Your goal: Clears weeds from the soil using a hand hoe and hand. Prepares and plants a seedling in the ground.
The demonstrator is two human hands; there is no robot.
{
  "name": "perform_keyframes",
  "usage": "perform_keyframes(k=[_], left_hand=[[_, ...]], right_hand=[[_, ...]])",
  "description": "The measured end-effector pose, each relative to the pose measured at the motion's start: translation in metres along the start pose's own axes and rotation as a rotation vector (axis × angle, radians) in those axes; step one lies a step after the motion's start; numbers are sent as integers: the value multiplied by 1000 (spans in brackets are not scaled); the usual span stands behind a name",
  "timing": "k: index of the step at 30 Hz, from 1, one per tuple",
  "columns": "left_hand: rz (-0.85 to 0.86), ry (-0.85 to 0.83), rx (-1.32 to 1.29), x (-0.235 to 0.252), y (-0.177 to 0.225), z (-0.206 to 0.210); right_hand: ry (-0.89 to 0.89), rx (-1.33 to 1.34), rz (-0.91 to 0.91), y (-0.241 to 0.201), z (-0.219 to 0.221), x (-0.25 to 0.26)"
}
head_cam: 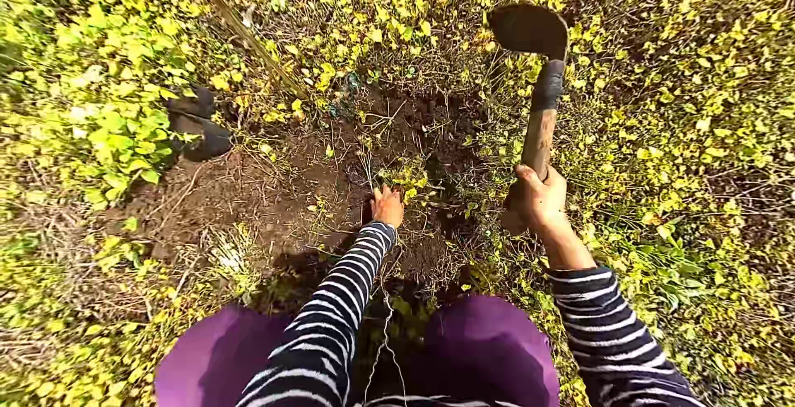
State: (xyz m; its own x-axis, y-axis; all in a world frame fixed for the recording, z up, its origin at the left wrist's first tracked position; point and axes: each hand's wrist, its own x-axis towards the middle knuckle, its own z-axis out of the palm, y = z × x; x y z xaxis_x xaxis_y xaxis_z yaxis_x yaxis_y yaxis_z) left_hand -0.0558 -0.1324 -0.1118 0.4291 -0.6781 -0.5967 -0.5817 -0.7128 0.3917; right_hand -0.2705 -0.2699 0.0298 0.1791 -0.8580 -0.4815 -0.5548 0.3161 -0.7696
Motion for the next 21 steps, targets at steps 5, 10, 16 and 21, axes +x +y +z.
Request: perform_keyframes(k=[5, 10, 16, 21], left_hand=[[25, -44, -115, -19, -18, -76], [-36, 140, -42, -66, -83, -205], [-309, 142, 135, -125, -190, -229], [-678, -192, 246, -223, -354, -243]], right_hand=[[-179, -277, 159, 80, 38, 3], [-159, -336, 167, -3, -37, -21], [-165, -10, 130, 55, 87, 12], [-422, -646, 143, 41, 26, -30]])
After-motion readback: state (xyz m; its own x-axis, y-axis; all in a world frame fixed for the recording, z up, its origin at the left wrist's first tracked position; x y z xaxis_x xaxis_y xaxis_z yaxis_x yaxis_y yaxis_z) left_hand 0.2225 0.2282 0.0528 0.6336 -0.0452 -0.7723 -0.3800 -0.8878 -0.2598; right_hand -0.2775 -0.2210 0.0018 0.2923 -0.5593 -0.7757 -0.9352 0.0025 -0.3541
